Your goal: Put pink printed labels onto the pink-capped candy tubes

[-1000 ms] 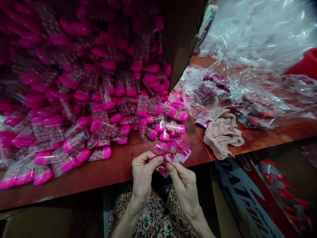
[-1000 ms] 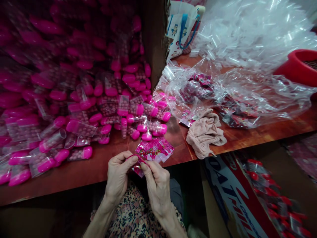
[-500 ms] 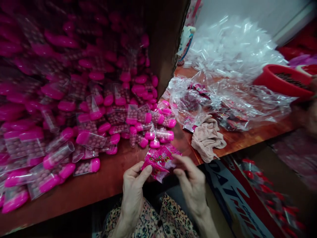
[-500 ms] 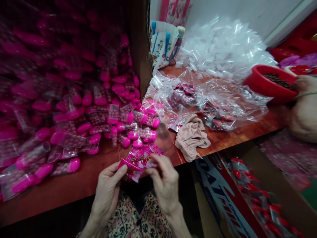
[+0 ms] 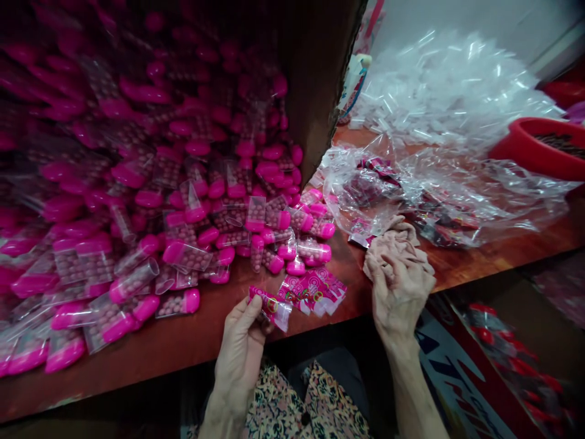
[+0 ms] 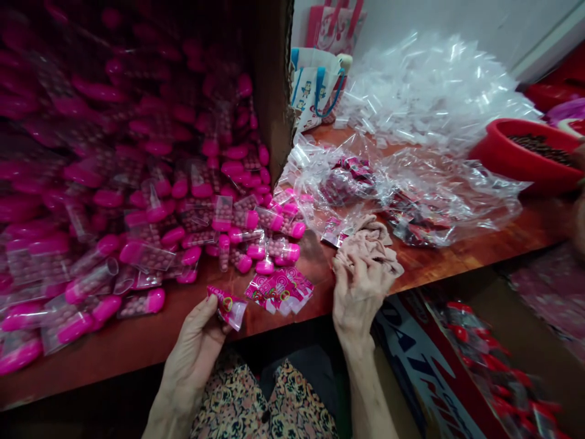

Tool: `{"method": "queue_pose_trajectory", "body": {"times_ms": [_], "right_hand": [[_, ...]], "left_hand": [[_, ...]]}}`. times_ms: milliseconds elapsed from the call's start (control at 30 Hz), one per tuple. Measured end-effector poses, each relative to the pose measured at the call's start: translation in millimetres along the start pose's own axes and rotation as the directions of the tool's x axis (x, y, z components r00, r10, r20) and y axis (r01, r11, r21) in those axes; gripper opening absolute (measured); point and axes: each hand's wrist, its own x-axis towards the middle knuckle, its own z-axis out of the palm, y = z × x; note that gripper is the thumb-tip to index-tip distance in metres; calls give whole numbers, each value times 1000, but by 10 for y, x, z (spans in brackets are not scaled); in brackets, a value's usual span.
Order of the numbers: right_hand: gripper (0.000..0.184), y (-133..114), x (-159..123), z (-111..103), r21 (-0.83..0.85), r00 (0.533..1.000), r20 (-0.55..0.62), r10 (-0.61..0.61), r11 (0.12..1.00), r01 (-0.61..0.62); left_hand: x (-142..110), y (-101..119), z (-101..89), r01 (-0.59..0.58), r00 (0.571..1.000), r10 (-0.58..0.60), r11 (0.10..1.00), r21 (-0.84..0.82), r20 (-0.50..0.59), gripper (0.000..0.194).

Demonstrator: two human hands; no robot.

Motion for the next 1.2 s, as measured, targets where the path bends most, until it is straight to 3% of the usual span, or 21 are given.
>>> {"method": "queue_pose_trajectory", "body": {"times_ms": [33,133,333,467,533,600,667,733,833,1033,1200], "right_hand": [[47,-116,-17,10,125,995,79,56,990,-66],[48,-406,-72,127,247,972,219,86,959,-140],[38,-628,-70,387,444,931,328,163,843,-304],[37,-683,-45,264,594,926,294,236,714,-370],[35,-696,-40,126,681,903,324,282,594,-429],[36,-701,-50,-25,743,823,473,314,360,-564],[37,-710,-90,-156,691,703,653,282,160,-705],[37,-730,-168,-246,598,598,770,223,74,-798],[35,-786,-340,-296,524,528,836,150,73,-849],[28,-883,-653,-269,501,526,847,75,218,-838],[27,-949,-675,-306,484,519,853,56,285,-827]], "left_hand": [[2,5,-3,2,1000,-2,1000,-11,-19,21],[0,23,-6,2,999,-3,1000,-28,-50,23],[-1,63,12,-12,998,8,998,-63,-65,26],[12,86,12,-7,997,-1,995,-104,-74,27],[14,95,8,-6,998,-2,993,-118,-66,26],[13,99,2,-8,999,1,992,-123,-54,24],[12,99,-7,-13,999,8,993,-121,-41,22],[12,97,-16,-23,999,20,993,-112,-29,20],[6,89,-22,-52,999,50,994,-91,-21,20],[-35,68,1,-140,990,140,990,3,-7,18],[-50,43,17,-246,969,246,962,118,15,17]]}}
